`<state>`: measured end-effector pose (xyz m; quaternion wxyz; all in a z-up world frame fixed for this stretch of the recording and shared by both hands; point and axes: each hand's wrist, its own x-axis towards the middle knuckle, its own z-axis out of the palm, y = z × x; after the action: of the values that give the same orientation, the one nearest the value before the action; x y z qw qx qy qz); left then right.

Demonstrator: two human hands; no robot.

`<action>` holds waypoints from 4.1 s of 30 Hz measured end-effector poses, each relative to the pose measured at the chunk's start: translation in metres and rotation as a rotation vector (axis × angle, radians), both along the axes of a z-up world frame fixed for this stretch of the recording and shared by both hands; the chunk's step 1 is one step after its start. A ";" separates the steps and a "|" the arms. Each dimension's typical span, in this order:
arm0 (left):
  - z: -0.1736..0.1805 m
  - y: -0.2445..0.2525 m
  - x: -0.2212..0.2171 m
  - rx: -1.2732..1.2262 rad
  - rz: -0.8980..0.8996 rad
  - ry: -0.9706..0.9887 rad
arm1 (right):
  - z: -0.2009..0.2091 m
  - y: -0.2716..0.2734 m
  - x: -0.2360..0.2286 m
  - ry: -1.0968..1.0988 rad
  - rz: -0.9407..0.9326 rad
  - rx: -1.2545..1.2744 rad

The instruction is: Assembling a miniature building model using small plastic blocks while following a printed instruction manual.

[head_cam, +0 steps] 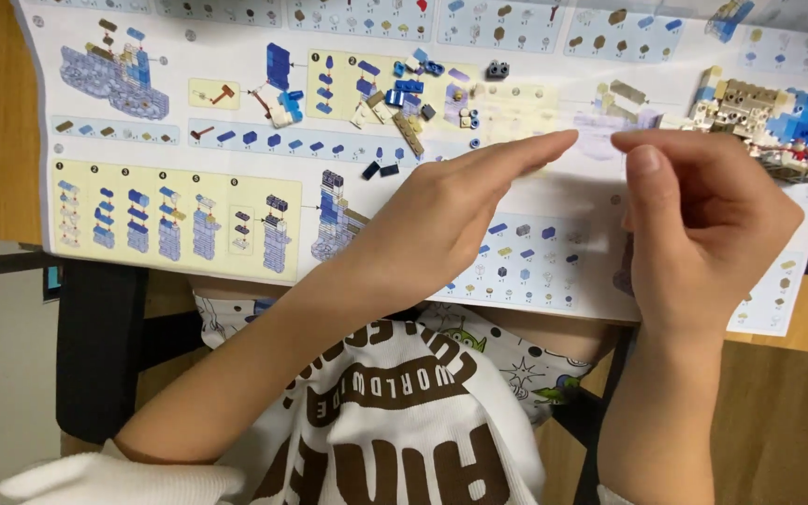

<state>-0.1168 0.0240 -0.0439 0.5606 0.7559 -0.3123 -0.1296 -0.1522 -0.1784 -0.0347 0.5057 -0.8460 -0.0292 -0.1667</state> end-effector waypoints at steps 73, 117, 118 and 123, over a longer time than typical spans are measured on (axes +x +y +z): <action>0.008 0.100 -0.009 0.379 0.538 -0.478 | -0.009 0.030 -0.013 -0.054 -0.016 -0.376; 0.028 0.019 -0.008 -0.635 0.198 0.651 | 0.002 0.050 -0.018 0.058 0.031 0.399; 0.029 0.019 -0.008 -0.634 0.197 0.651 | 0.003 0.050 -0.017 0.058 0.031 0.399; 0.029 0.017 -0.010 -0.479 0.253 0.447 | 0.009 0.053 -0.016 0.159 -0.067 0.365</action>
<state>-0.1269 0.0414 -0.0147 0.7882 0.5886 -0.1071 -0.1445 -0.1684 -0.1254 -0.0255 0.6455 -0.7513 0.0694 -0.1186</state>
